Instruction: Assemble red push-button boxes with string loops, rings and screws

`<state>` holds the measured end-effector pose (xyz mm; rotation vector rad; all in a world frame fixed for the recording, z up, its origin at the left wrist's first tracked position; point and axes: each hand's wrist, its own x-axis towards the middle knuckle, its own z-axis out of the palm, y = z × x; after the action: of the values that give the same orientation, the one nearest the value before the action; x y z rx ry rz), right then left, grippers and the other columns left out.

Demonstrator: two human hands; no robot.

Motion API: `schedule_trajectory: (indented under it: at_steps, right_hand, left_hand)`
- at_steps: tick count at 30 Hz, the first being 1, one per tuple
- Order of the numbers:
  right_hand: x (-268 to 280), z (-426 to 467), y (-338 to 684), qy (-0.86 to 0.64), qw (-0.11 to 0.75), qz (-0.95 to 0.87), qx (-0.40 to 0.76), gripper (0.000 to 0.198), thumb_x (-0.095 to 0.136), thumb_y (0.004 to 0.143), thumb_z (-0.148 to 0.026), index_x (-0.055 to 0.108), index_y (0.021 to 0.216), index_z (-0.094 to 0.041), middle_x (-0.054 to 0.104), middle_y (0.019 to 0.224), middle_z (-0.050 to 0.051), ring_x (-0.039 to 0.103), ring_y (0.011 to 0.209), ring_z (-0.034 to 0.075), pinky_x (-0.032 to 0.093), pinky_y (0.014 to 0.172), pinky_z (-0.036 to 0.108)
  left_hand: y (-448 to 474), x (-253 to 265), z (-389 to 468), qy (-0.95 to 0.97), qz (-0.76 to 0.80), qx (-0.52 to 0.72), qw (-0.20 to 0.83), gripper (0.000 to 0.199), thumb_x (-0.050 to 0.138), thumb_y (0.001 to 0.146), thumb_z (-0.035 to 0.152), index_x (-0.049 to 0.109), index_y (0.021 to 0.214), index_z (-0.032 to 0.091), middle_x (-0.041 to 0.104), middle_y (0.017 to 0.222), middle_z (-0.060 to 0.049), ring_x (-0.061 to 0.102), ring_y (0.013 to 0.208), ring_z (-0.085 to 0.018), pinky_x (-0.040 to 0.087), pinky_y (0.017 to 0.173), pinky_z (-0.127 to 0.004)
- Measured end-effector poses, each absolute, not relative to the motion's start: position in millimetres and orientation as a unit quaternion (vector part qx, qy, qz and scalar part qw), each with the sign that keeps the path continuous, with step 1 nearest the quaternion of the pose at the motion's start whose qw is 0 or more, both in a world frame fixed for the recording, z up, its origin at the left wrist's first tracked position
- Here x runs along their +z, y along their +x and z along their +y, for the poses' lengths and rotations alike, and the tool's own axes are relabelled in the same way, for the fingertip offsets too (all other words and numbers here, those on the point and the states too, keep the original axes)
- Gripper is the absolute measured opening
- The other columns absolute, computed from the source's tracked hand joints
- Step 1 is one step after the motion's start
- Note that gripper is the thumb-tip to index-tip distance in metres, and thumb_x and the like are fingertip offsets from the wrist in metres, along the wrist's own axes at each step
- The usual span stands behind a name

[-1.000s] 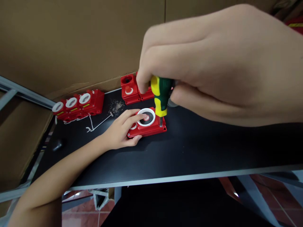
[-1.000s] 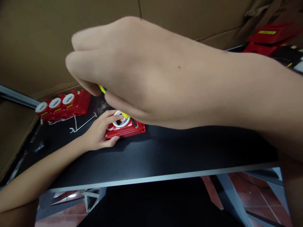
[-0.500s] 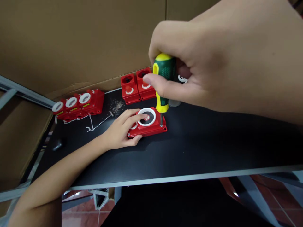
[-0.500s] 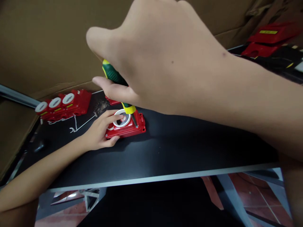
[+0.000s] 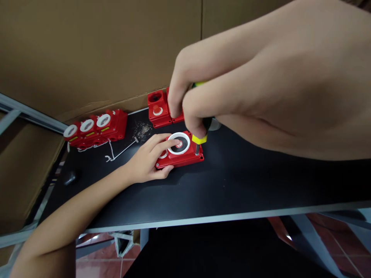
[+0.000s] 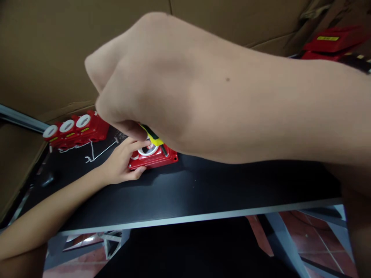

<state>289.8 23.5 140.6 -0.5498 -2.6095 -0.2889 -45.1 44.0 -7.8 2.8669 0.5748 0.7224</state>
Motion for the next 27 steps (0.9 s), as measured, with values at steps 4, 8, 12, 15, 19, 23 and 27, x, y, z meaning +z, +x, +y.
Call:
schedule_trajectory:
  at_steps: [4, 8, 12, 15, 19, 23, 27]
  right_hand:
    - [137, 33, 290, -0.115, 0.29, -0.944, -0.105, 0.042, 0.035, 0.103, -0.024, 0.077, 0.096, -0.028, 0.076, 0.117, -0.001, 0.073, 0.098, 0.02, 0.055, 0.077, 0.037]
    - [140, 30, 280, -0.187, 0.325, -0.918, -0.13, 0.03, 0.053, 0.107, -0.047, 0.076, 0.103, -0.029, 0.081, 0.107, -0.006, 0.079, 0.09, 0.013, 0.04, 0.053, 0.02]
    - [146, 17, 262, -0.482, 0.238, -0.838, -0.094, 0.057, 0.076, 0.095, -0.075, 0.073, 0.128, -0.029, 0.079, 0.134, 0.001, 0.079, 0.137, 0.035, 0.003, 0.051, 0.011]
    - [148, 17, 255, -0.579, 0.14, -0.798, -0.093, 0.061, 0.063, 0.102, -0.08, 0.07, 0.125, -0.024, 0.073, 0.114, 0.013, 0.071, 0.146, 0.051, -0.001, 0.053, 0.015]
    - [150, 26, 257, -0.516, 0.187, -0.831, -0.091, 0.05, 0.064, 0.105, -0.071, 0.074, 0.1, -0.023, 0.048, 0.071, 0.004, 0.079, 0.131, 0.034, 0.007, 0.053, 0.017]
    - [151, 32, 270, -0.349, 0.28, -0.894, 0.006, 0.021, 0.091, 0.088, -0.038, 0.081, 0.102, -0.025, 0.065, 0.076, -0.012, 0.075, 0.091, 0.004, 0.024, 0.057, 0.009]
    - [148, 36, 291, -0.23, 0.324, -0.915, 0.066, 0.03, 0.084, 0.082, -0.017, 0.082, 0.109, -0.03, 0.077, 0.096, -0.02, 0.06, 0.078, -0.003, 0.036, 0.065, 0.01]
  left_hand:
    - [-47, -11, 44, 0.95, 0.201, 0.229, 0.074, 0.067, 0.07, 0.11, 0.049, 0.052, 0.168, 0.021, 0.067, 0.156, -0.022, 0.073, 0.137, -0.038, 0.069, 0.114, -0.056]
    - [-47, -13, 44, 0.949, 0.208, 0.221, 0.084, 0.068, 0.071, 0.109, 0.048, 0.051, 0.168, 0.021, 0.065, 0.16, -0.022, 0.072, 0.141, -0.04, 0.067, 0.118, -0.058]
    - [-46, -8, 43, 0.952, 0.195, 0.227, 0.072, 0.065, 0.068, 0.111, 0.046, 0.049, 0.169, 0.023, 0.066, 0.157, -0.022, 0.073, 0.14, -0.038, 0.067, 0.116, -0.056]
    - [-45, -5, 42, 0.952, 0.197, 0.223, 0.075, 0.068, 0.071, 0.11, 0.044, 0.048, 0.171, 0.024, 0.065, 0.157, -0.023, 0.073, 0.139, -0.038, 0.067, 0.115, -0.056]
    - [-45, -7, 42, 0.951, 0.2, 0.223, 0.079, 0.068, 0.071, 0.11, 0.044, 0.048, 0.171, 0.024, 0.064, 0.157, -0.023, 0.072, 0.14, -0.039, 0.066, 0.116, -0.057]
    - [-44, -8, 43, 0.949, 0.19, 0.242, 0.075, 0.068, 0.071, 0.11, 0.044, 0.049, 0.171, 0.025, 0.066, 0.156, -0.022, 0.073, 0.137, -0.039, 0.068, 0.113, -0.056]
    - [-43, -6, 42, 0.95, 0.189, 0.239, 0.075, 0.066, 0.071, 0.11, 0.042, 0.05, 0.169, 0.022, 0.066, 0.155, -0.024, 0.074, 0.136, -0.04, 0.068, 0.112, -0.057]
